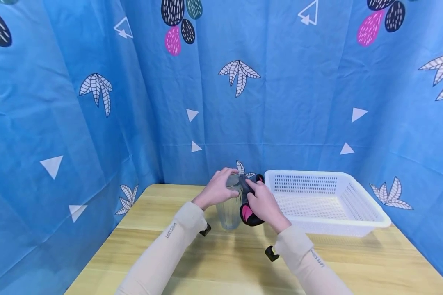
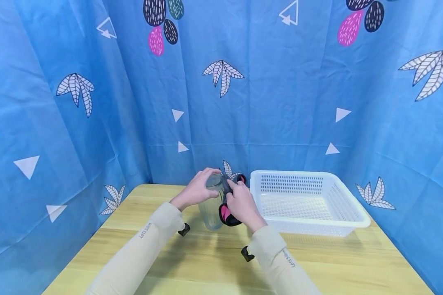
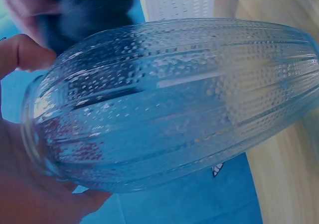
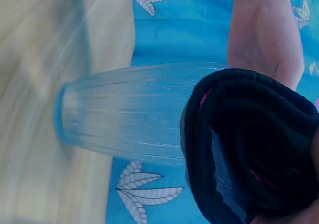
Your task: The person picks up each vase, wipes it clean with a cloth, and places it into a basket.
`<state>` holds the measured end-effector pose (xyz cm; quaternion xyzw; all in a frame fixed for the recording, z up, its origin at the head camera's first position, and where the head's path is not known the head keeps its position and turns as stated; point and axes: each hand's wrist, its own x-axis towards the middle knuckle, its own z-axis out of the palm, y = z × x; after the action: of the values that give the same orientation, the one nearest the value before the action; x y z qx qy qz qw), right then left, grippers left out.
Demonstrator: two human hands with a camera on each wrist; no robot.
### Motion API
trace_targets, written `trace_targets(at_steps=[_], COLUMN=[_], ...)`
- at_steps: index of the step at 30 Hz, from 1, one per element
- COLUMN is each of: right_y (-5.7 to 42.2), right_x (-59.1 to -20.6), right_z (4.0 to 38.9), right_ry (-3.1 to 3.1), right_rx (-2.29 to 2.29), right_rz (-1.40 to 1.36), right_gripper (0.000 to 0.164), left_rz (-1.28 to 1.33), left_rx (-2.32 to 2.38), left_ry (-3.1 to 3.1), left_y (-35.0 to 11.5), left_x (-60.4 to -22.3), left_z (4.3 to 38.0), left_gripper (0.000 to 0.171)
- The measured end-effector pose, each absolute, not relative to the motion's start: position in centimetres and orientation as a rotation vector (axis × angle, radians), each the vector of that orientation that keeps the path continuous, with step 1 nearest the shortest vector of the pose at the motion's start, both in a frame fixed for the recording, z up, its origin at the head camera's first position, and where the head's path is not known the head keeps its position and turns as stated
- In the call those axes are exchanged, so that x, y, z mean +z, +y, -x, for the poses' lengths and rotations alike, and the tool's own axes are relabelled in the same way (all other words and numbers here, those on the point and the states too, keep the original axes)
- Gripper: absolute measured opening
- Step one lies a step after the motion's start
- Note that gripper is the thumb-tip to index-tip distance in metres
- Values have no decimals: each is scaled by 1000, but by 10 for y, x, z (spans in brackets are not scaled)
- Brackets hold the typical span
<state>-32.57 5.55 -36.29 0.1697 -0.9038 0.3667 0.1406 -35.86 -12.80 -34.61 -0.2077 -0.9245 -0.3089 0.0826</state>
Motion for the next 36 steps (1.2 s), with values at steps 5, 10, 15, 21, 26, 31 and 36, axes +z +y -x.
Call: trace_targets(at_steps=[5,10,15,21,26,31,36], right_y=[52,51,48,46,48,54,57], right_x=[-364,-383,-411,-437,-436,-421,-392], right_z=[324,330,336,338,341,338,329], right_ry=[-2693,-2854,-2973,-3007,-3016,-2959,-2867], right_rx=[968,945,964,866,919,1124,1191], right_rz=[-485,-463,-479,-586,-574,-460,-474], right_gripper=[51,51,49,42,43,45,48], left_rz=[608,550,514,491,452,472,523], left_rx=[-946,-975,-996,-1037,-1002,-923,-913], left_ry=[-2695,-2660,-2630,-2612,-2643,-2689,-2723], left_y=[-126,-124,-122,-122,-123,-124,-126], left_x=[-352,-357,-361,-360,-356,-352,-351], left_z=[359,359,357,354,355,357,357], left_gripper=[70,65,59,64,67,66,67])
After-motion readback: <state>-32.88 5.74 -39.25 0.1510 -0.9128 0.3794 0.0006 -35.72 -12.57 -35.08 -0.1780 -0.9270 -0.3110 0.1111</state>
